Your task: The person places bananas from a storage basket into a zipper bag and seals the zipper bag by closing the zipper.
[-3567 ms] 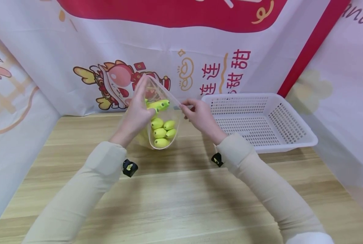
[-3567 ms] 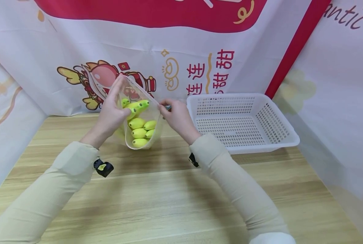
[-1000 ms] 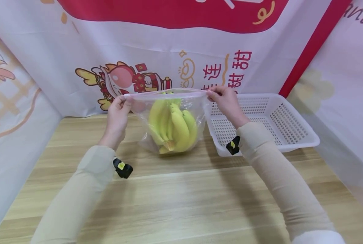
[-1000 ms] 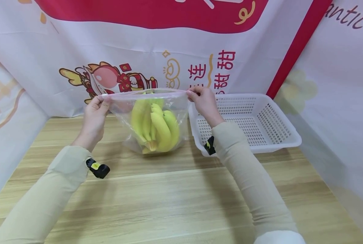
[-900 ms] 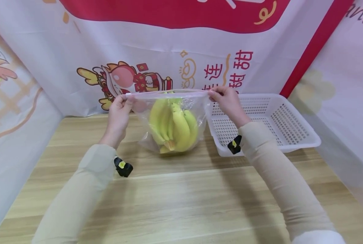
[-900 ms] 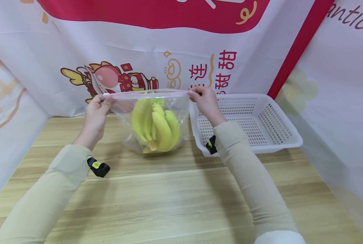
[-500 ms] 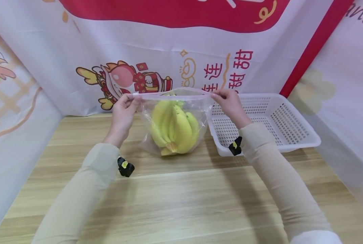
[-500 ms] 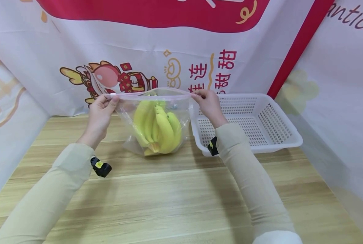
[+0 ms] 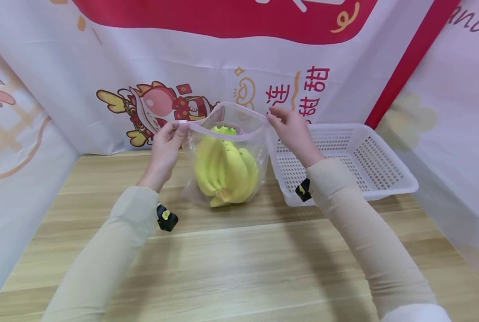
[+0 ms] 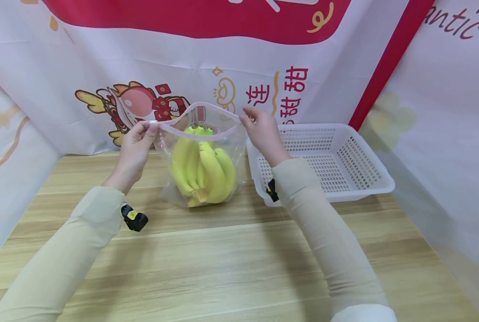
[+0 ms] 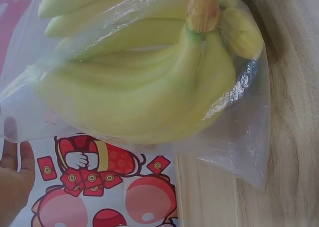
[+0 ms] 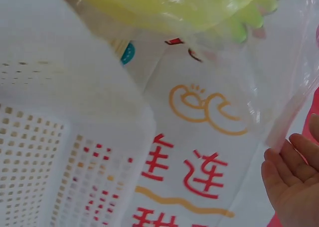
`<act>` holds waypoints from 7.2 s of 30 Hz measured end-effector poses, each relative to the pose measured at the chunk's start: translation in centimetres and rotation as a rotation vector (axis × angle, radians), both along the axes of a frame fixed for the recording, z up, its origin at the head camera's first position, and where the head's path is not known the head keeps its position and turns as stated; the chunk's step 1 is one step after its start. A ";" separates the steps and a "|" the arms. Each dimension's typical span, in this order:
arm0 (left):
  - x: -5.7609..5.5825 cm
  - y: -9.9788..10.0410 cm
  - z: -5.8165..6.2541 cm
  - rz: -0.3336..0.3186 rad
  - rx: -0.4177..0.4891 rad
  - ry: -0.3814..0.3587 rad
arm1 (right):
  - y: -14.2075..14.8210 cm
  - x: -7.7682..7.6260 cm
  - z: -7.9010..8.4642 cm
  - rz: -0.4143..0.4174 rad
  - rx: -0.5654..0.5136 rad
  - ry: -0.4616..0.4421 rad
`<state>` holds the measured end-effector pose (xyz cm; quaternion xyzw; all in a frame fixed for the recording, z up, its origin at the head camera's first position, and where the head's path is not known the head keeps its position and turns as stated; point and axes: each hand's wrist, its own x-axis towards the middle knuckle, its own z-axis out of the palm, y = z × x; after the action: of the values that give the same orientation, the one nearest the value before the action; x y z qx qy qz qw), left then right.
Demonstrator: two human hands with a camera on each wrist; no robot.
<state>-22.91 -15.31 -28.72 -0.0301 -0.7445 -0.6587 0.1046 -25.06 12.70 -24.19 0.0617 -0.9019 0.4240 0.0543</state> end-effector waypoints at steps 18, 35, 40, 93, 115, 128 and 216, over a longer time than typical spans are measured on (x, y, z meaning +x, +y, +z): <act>0.1 0.8 0.5 -0.012 -0.109 0.068 | -7.5 2.7 3.5 0.283 0.148 0.130; 0.5 0.7 0.8 -0.088 -0.123 0.053 | -11.8 2.6 4.5 0.438 0.396 0.177; 0.5 0.8 0.8 -0.102 -0.142 0.070 | -11.9 2.2 4.2 0.478 0.397 0.135; 1.7 1.6 1.3 0.158 -0.113 0.196 | -11.0 1.4 3.0 0.421 0.458 0.212; 1.5 -0.5 1.6 0.084 -0.054 0.048 | -8.2 0.6 2.2 0.424 0.567 0.155; 1.1 0.7 2.5 -0.006 -0.469 0.096 | -8.6 0.7 2.1 0.433 0.528 0.127; 0.8 -1.2 0.8 0.181 -0.409 0.116 | -6.0 -0.4 0.8 0.430 0.489 0.218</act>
<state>-22.12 -16.48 -27.94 -0.0215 -0.8550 -0.4790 0.1974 -25.47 6.74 -23.42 0.3067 -0.9321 0.1877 0.0434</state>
